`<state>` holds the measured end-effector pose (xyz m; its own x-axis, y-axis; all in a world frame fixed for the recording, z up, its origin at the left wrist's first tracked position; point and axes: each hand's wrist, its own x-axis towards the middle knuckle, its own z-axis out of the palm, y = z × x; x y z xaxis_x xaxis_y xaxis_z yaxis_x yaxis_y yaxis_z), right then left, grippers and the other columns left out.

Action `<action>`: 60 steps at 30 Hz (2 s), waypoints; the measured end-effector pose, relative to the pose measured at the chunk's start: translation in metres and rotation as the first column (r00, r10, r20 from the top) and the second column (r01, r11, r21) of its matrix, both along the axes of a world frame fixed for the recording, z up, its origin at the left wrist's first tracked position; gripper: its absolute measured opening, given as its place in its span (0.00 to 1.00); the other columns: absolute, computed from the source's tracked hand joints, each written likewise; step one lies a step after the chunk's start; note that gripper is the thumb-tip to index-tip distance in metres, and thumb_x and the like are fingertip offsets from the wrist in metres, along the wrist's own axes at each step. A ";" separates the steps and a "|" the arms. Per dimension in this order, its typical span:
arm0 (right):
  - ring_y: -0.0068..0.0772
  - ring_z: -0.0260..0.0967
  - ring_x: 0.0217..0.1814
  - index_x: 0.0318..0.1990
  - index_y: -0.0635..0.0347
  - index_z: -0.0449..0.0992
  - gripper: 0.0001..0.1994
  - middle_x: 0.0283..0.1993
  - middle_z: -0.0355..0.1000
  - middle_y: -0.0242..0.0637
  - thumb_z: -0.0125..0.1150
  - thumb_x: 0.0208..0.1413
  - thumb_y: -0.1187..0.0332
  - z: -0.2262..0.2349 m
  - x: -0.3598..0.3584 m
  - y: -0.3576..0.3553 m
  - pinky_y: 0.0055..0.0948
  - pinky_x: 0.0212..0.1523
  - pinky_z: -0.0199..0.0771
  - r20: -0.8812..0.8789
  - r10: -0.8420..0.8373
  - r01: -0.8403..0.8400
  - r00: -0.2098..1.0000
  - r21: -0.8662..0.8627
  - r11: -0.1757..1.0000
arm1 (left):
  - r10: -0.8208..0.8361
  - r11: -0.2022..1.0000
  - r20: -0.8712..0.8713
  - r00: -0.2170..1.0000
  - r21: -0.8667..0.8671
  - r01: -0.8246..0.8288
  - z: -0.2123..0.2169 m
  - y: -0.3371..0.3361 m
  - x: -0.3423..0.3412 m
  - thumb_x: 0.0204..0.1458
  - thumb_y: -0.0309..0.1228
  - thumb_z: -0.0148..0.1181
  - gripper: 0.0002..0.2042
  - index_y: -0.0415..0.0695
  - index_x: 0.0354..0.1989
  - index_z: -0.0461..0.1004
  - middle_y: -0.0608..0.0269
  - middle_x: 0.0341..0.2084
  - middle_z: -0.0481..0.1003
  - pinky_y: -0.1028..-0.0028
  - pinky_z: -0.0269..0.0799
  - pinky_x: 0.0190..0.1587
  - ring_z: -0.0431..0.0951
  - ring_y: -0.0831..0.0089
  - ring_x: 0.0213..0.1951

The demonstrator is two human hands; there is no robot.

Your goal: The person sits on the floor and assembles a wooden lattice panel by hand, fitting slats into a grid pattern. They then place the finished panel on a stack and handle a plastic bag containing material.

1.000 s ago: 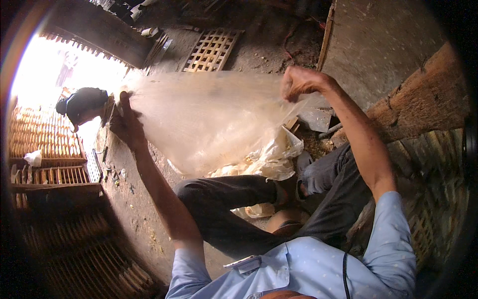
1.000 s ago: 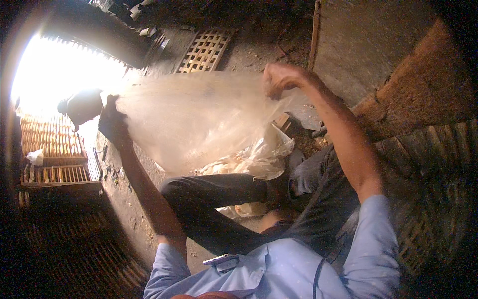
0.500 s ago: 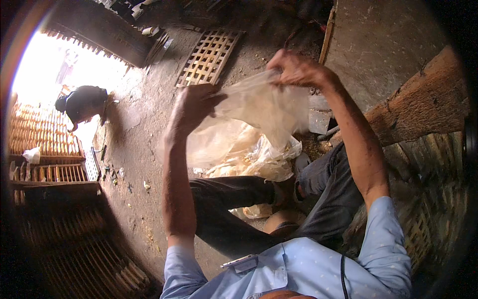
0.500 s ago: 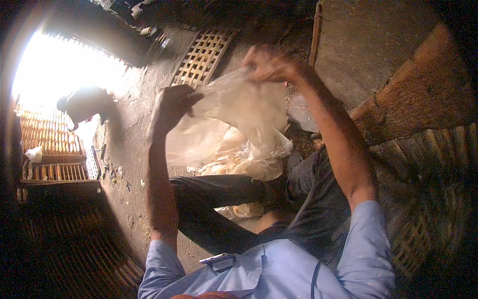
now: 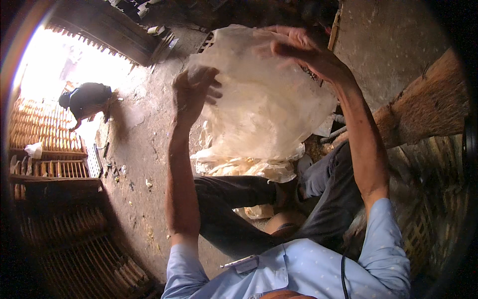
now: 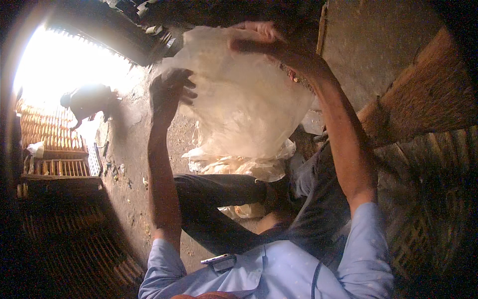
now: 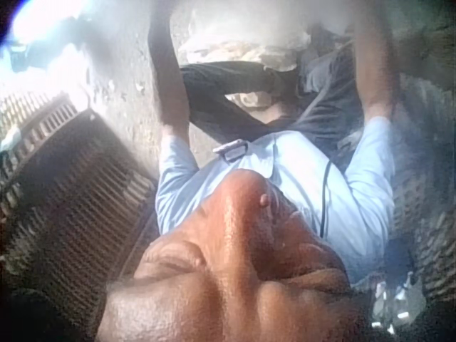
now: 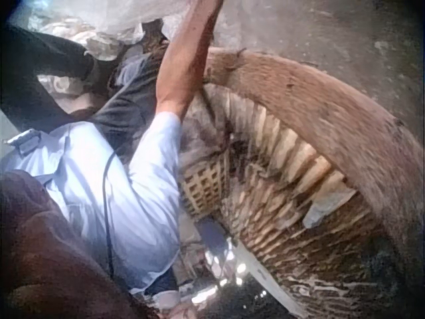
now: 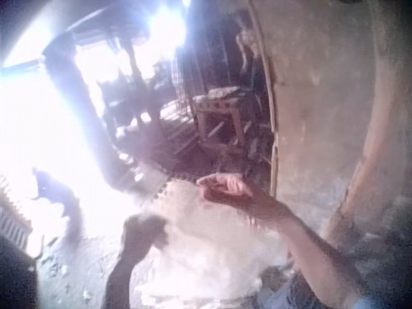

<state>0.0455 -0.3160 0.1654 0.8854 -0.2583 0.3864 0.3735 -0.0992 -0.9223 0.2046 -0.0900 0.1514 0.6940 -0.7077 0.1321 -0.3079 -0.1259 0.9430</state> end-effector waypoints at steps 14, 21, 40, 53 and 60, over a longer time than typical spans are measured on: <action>0.24 0.78 0.32 0.37 0.60 0.81 0.16 0.32 0.80 0.34 0.69 0.55 0.55 -0.022 0.013 -0.029 0.32 0.40 0.82 -0.189 -0.010 -0.063 0.982 -0.377 0.924 | 0.181 0.983 0.062 0.982 -0.050 -0.178 0.020 0.023 0.006 0.65 0.42 0.48 0.17 0.42 0.42 0.77 0.60 0.23 0.76 0.73 0.71 0.23 0.74 0.75 0.18; 0.26 0.78 0.28 0.37 0.63 0.81 0.17 0.30 0.79 0.37 0.65 0.58 0.55 -0.015 0.007 -0.033 0.28 0.30 0.82 -0.126 0.018 -0.028 0.992 -0.081 0.996 | 0.298 0.954 0.491 0.819 -0.122 -0.275 -0.002 0.040 0.049 0.61 0.42 0.57 0.14 0.45 0.37 0.82 0.72 0.13 0.69 0.78 0.59 0.21 0.66 0.86 0.16; 0.21 0.75 0.38 0.45 0.63 0.80 0.18 0.36 0.79 0.37 0.69 0.55 0.58 -0.013 0.035 0.025 0.24 0.39 0.77 0.078 0.000 0.014 0.997 -0.174 0.985 | -0.115 0.916 0.360 0.926 0.400 -0.042 0.031 -0.019 -0.032 0.49 0.43 0.72 0.17 0.39 0.32 0.80 0.62 0.19 0.78 0.73 0.73 0.22 0.78 0.77 0.21; 0.27 0.77 0.31 0.30 0.69 0.80 0.21 0.25 0.77 0.37 0.74 0.46 0.55 -0.082 0.022 -0.021 0.32 0.34 0.80 -0.454 0.048 -0.309 0.890 -0.520 0.796 | 0.263 0.951 0.587 0.766 -0.025 -0.307 0.032 0.048 0.008 0.62 0.36 0.53 0.12 0.51 0.37 0.84 0.74 0.09 0.66 0.79 0.55 0.16 0.60 0.87 0.11; 0.27 0.63 0.21 0.29 0.57 0.76 0.18 0.22 0.69 0.30 0.68 0.52 0.50 -0.168 0.051 -0.027 0.38 0.24 0.65 -0.635 -0.028 -0.382 0.772 -0.499 0.778 | 0.525 0.847 0.300 0.796 -0.274 -0.455 0.037 0.107 0.072 0.68 0.41 0.46 0.17 0.46 0.43 0.81 0.71 0.34 0.77 0.80 0.67 0.33 0.71 0.84 0.29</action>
<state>0.0969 -0.3435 -0.0026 0.9786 0.0168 -0.2053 -0.1420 -0.6669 -0.7315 0.2762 0.0166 0.1882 0.8222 -0.2244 0.5231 -0.5635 -0.1911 0.8037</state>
